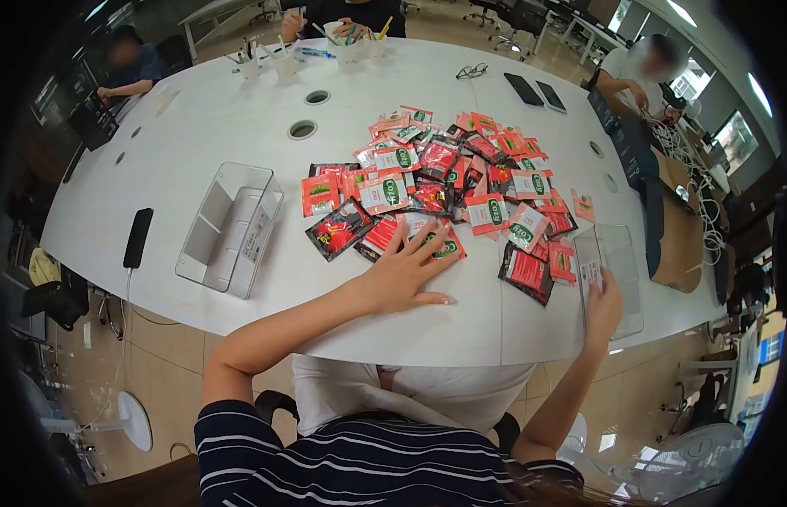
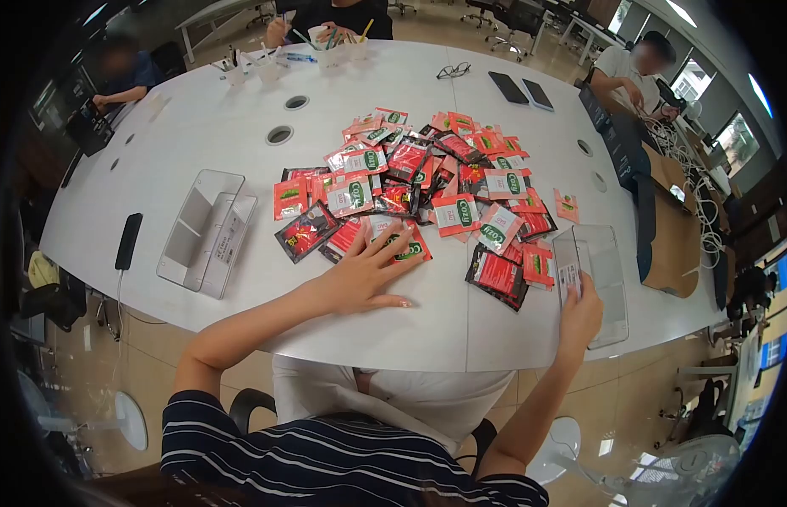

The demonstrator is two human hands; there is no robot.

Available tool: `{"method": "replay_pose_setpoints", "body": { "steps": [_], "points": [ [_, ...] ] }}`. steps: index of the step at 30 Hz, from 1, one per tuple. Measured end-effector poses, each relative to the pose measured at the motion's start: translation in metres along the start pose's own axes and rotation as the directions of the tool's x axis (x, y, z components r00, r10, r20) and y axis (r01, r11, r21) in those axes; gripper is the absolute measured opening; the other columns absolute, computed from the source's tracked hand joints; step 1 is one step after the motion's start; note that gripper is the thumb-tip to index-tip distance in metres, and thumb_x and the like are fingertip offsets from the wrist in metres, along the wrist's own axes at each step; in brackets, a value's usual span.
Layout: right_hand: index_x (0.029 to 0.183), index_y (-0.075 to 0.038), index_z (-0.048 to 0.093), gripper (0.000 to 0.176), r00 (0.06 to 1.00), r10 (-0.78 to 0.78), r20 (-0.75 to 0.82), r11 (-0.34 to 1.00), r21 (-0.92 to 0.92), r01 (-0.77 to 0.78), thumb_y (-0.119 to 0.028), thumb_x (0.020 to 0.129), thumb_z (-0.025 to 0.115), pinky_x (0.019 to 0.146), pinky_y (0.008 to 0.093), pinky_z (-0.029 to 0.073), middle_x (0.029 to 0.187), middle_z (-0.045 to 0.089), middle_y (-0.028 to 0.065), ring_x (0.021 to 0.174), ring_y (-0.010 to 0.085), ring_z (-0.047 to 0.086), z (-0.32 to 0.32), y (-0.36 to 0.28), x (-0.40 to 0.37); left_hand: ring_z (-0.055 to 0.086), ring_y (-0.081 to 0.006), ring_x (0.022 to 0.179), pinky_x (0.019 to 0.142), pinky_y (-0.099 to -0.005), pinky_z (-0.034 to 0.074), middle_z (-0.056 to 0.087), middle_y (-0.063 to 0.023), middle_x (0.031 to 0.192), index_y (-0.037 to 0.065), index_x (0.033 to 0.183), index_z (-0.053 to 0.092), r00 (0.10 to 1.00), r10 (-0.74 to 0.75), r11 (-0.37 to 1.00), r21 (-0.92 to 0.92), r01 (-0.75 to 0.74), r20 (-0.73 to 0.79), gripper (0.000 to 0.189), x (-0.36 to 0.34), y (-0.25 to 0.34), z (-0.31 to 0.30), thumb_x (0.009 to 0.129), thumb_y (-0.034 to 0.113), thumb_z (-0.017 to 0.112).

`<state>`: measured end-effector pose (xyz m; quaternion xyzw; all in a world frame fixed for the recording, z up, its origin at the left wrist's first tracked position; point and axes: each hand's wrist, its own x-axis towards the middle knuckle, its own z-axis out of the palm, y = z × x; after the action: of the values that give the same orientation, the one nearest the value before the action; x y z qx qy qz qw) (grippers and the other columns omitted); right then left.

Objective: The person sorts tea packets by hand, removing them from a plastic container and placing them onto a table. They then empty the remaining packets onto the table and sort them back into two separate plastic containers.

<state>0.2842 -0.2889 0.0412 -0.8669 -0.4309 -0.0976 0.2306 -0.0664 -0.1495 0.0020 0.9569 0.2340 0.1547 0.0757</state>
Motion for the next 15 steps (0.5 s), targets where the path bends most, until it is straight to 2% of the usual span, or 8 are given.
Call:
{"method": "replay_pose_setpoints", "body": {
  "steps": [1,4,5,6,8,10,13,15],
  "points": [
    [0.123,-0.006,0.061,0.036,0.999,-0.033,-0.011,0.995,0.090,0.034,-0.011,0.087,0.061,0.082,0.0393,0.050,0.105,0.067,0.0229,0.099,0.0348,0.064,-0.005,0.009,-0.003,0.016,-0.0397,0.144,0.111,-0.0648,0.007,0.022,-0.0184,0.154,0.020,0.146,0.036,1.000,0.010,0.999,-0.031,-0.010,-0.020,0.072,0.002,0.001,-0.011,0.088,0.059,0.052],
    [0.123,-0.003,0.060,0.038,0.997,-0.067,0.027,0.900,0.433,0.048,-0.004,0.085,0.061,0.087,0.0345,0.049,0.110,0.066,0.0224,0.103,0.0267,0.065,-0.022,0.033,-0.019,0.025,-0.0413,0.139,0.110,-0.0656,0.012,0.029,-0.0175,0.152,0.019,0.145,0.038,0.960,-0.278,0.960,0.001,0.279,0.035,0.071,-0.007,-0.010,-0.064,0.086,0.048,0.063],
    [0.123,-0.002,0.060,0.039,0.996,-0.073,0.049,0.833,0.552,0.034,-0.001,0.084,0.061,0.088,0.0329,0.048,0.111,0.066,0.0221,0.104,0.0236,0.065,-0.028,0.037,-0.022,0.030,-0.0410,0.137,0.109,-0.0653,0.015,0.033,-0.0174,0.149,0.019,0.144,0.039,0.920,-0.382,0.918,0.075,0.388,-0.084,0.070,-0.015,-0.028,-0.066,0.084,0.042,0.067],
    [0.122,-0.002,0.061,0.039,0.990,-0.116,0.085,0.823,0.566,0.048,0.000,0.083,0.061,0.088,0.0321,0.048,0.109,0.067,0.0210,0.102,0.0213,0.065,-0.038,0.035,-0.026,0.035,-0.0406,0.134,0.108,-0.0651,0.017,0.036,-0.0173,0.147,0.020,0.144,0.040,0.859,-0.468,0.857,0.133,0.499,-0.206,0.071,-0.027,-0.048,-0.067,0.082,0.035,0.071],
    [0.120,0.000,0.062,0.039,0.965,-0.202,0.165,0.804,0.591,0.067,0.003,0.081,0.061,0.087,0.0305,0.049,0.105,0.069,0.0187,0.099,0.0168,0.066,-0.065,0.020,-0.041,0.038,-0.0397,0.132,0.106,-0.0600,0.026,0.037,-0.0153,0.147,0.021,0.143,0.041,0.708,-0.488,0.669,0.301,0.679,-0.511,0.069,-0.060,-0.080,-0.073,0.082,0.026,0.072],
    [0.115,0.000,0.065,0.035,0.908,-0.301,0.290,0.831,0.547,0.100,0.003,0.080,0.061,0.083,0.0303,0.050,0.100,0.070,0.0181,0.093,0.0185,0.068,-0.086,0.003,-0.050,0.048,-0.0372,0.123,0.100,-0.0498,0.039,0.048,-0.0174,0.138,0.021,0.144,0.039,0.616,-0.551,0.558,0.300,0.774,-0.563,0.070,-0.093,-0.097,-0.073,0.082,0.020,0.071],
    [0.107,-0.002,0.069,0.031,0.808,-0.431,0.402,0.834,0.520,0.186,0.006,0.077,0.063,0.073,0.0283,0.053,0.090,0.072,0.0165,0.080,0.0226,0.071,-0.102,-0.024,-0.063,0.062,-0.0388,0.097,0.079,-0.0445,0.050,0.064,-0.0201,0.112,0.011,0.139,0.045,0.433,-0.820,0.431,0.095,0.898,-0.374,0.063,-0.115,-0.090,-0.083,0.081,0.011,0.069],
    [0.106,-0.004,0.070,0.032,0.732,-0.479,0.484,0.803,0.578,0.143,0.007,0.076,0.064,0.069,0.0269,0.052,0.089,0.071,0.0164,0.077,0.0230,0.071,-0.100,-0.031,-0.070,0.063,-0.0378,0.083,0.071,-0.0428,0.050,0.066,-0.0193,0.099,0.012,0.135,0.051,0.503,-0.743,0.505,0.122,0.854,-0.441,0.058,-0.127,-0.090,-0.085,0.080,0.007,0.068]
  ]
}}
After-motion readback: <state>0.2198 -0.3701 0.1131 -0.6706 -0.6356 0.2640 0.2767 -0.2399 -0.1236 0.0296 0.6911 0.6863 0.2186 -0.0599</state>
